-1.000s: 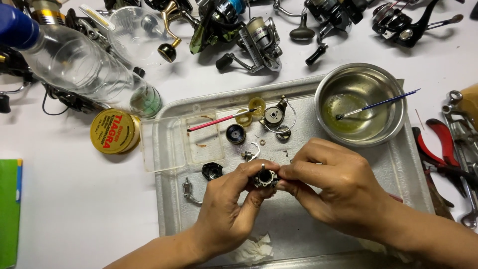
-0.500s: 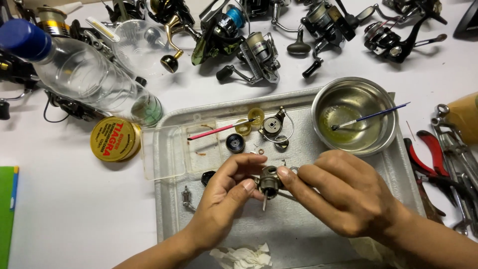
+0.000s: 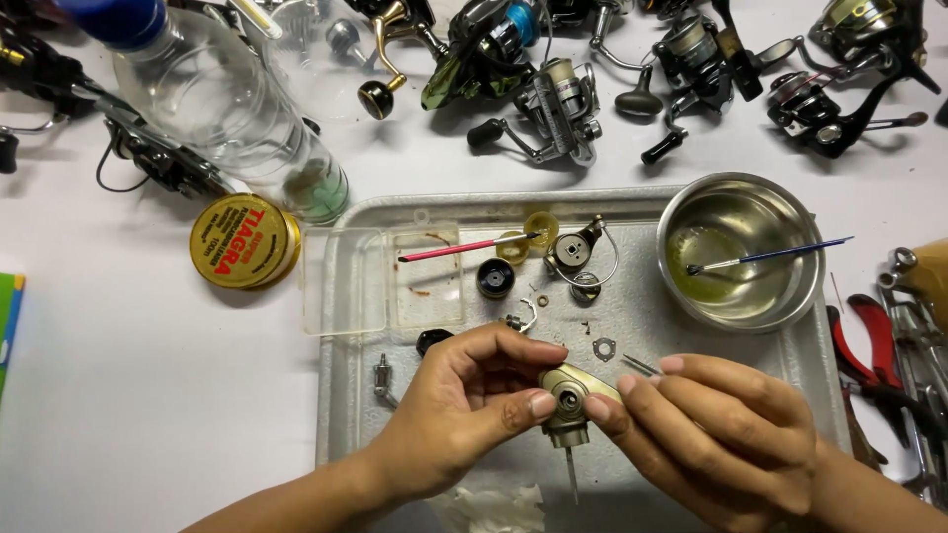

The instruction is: Disassembling and cleaning the internal components of a spinning fishing reel using a screwdriver and brush.

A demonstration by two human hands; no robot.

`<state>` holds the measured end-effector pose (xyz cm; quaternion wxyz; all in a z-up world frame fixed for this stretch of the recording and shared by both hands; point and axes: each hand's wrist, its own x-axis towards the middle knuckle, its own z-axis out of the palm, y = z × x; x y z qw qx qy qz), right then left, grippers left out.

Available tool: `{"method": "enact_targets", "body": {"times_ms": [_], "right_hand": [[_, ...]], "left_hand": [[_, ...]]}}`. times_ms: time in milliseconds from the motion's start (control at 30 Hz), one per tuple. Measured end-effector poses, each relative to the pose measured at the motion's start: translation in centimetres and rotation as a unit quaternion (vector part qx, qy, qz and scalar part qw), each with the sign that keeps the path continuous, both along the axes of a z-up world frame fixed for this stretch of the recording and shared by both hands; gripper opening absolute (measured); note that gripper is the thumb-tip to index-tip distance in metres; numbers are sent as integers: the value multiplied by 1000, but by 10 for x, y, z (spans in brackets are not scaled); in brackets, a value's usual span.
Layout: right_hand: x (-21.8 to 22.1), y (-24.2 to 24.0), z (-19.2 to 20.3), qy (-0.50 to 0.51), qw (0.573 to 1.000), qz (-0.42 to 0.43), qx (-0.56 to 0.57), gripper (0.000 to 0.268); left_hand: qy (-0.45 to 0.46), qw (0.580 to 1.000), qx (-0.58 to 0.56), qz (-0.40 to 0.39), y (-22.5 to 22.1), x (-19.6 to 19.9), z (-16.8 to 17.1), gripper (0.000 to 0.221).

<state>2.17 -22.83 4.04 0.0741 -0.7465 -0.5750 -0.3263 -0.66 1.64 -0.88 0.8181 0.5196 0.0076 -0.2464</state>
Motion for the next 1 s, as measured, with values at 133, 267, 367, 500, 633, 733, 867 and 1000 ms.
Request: {"method": "enact_targets", "body": {"times_ms": [133,267,367,500,633,733,867,1000], "right_hand": [[-2,0,-3,12,1000,-9,0,14],[-2,0,-6,28,1000,-14,4,15],[-1,1,-5,39,999,-14,10,16],[5,2,-2,77,997,6,9,19],[9,2,-7,119,992,12,35,19],[4,-2,-13,153,987,0,48,17],[-4,-4,-19,241,966,-58,72,18],[-6,-7,-23,257,960,-62,90,15]], "left_hand": [[-36,999,23,17,0,-2,1,30],[-48,999,11,18,0,-3,2,27],[-36,999,13,13,0,-2,4,27],[17,1000,23,-1,0,2,-1,28],[35,998,39,-32,-1,3,-1,29],[35,996,42,-72,-2,3,1,33],[35,993,50,-104,-4,1,-1,30],[24,992,60,-104,-8,-2,-3,26]]}}
